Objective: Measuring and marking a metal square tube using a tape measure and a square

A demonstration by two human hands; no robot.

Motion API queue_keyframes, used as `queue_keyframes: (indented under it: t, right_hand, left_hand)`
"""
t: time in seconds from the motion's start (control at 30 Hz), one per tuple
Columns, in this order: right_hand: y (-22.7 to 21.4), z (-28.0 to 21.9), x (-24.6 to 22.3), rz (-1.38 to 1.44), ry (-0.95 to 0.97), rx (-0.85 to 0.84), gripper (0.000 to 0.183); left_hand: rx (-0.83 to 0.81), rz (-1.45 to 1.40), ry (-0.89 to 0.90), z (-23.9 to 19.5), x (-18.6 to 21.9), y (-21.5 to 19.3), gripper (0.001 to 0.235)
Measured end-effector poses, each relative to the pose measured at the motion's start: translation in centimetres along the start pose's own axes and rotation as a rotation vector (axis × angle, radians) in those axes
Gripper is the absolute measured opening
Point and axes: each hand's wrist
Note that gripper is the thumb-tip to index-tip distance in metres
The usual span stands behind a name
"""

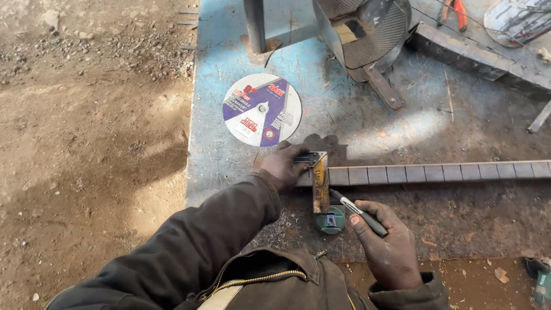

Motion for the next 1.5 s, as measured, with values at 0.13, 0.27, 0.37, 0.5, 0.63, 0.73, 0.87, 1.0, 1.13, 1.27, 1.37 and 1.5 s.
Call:
queue_keyframes:
  t: [0.13, 0.27, 0.37, 0.5, 0.63, 0.73, 0.87, 1.0, 1.13, 1.27, 1.37, 1.5]
  right_hand:
    - [-1.1, -0.6, 1.0, 0.055, -0.012, 0.058, 0.022]
    - [-1.0, -0.7, 2.0, 0.183, -0.011, 0.039, 0.025]
    - [-1.0, -0.6, 1.8, 0.122, -0.075, 0.028, 0.023]
    - [-0.4, -0.4, 2.0, 0.147, -0.061, 0.01, 0.026]
    - [0.1, -0.1, 2.3, 0.131, -0.083, -0.008, 0.025]
    - [0.6, 0.1, 2.4, 0.146, -0.11, -0.014, 0.025]
    - [0.4, 0.2, 1.4, 0.122, -0.071, -0.049, 0.026]
    - [0.9, 0.8, 0.9, 0.111, -0.098, -0.048, 0.027]
    - [1.4, 1.4, -0.2, 0.083, -0.117, -0.055, 0.024]
    - [1.5, 2.4, -2.0, -0.173, -0.147, -0.074, 0.021]
    - [1.4, 2.7, -5.6, 0.022, -0.035, -0.189, 0.033]
    - [2.8, 4.1, -3.9, -0.095, -0.053, -0.217, 0.035]
  left_hand:
    - [-0.19, 0.104, -0.341, -0.3, 4.2, -4.1, 0.046]
    - [-0.222, 0.078, -0.47, -0.9, 6.2, -6.3, 0.048]
    - [-0.137, 0.112, -0.262, -1.0, 0.9, -4.8, 0.044]
    - [-0.104, -0.001, -0.297, -1.3, 0.7, -4.3, 0.043]
    - [-0.097, -0.032, -0.252, -1.3, -0.7, -4.2, 0.044]
    - [-0.094, -0.053, -0.286, -1.5, -0.3, -4.7, 0.045]
    - [-0.096, -0.057, -0.308, -1.8, 0.4, -4.9, 0.042]
    - [-0.085, -0.082, -0.372, -2.0, 1.0, -4.8, 0.041]
    - [-0.047, -0.096, -0.292, -2.3, 0.1, -4.4, 0.041]
    - [-0.034, -0.006, -0.337, -2.3, 1.2, -4.4, 0.038]
    - [-0.025, 0.104, -0.25, -1.9, -2.1, -3.8, 0.045]
    - [-0.029, 0.093, -0.267, -2.0, -1.4, -3.7, 0.043]
Point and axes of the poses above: each hand's wrist, its own z-axis towards the middle knuckle, its own y-axis out of the palm, x = y × z, and after that the axes turned 7 degrees about -z, right-handed
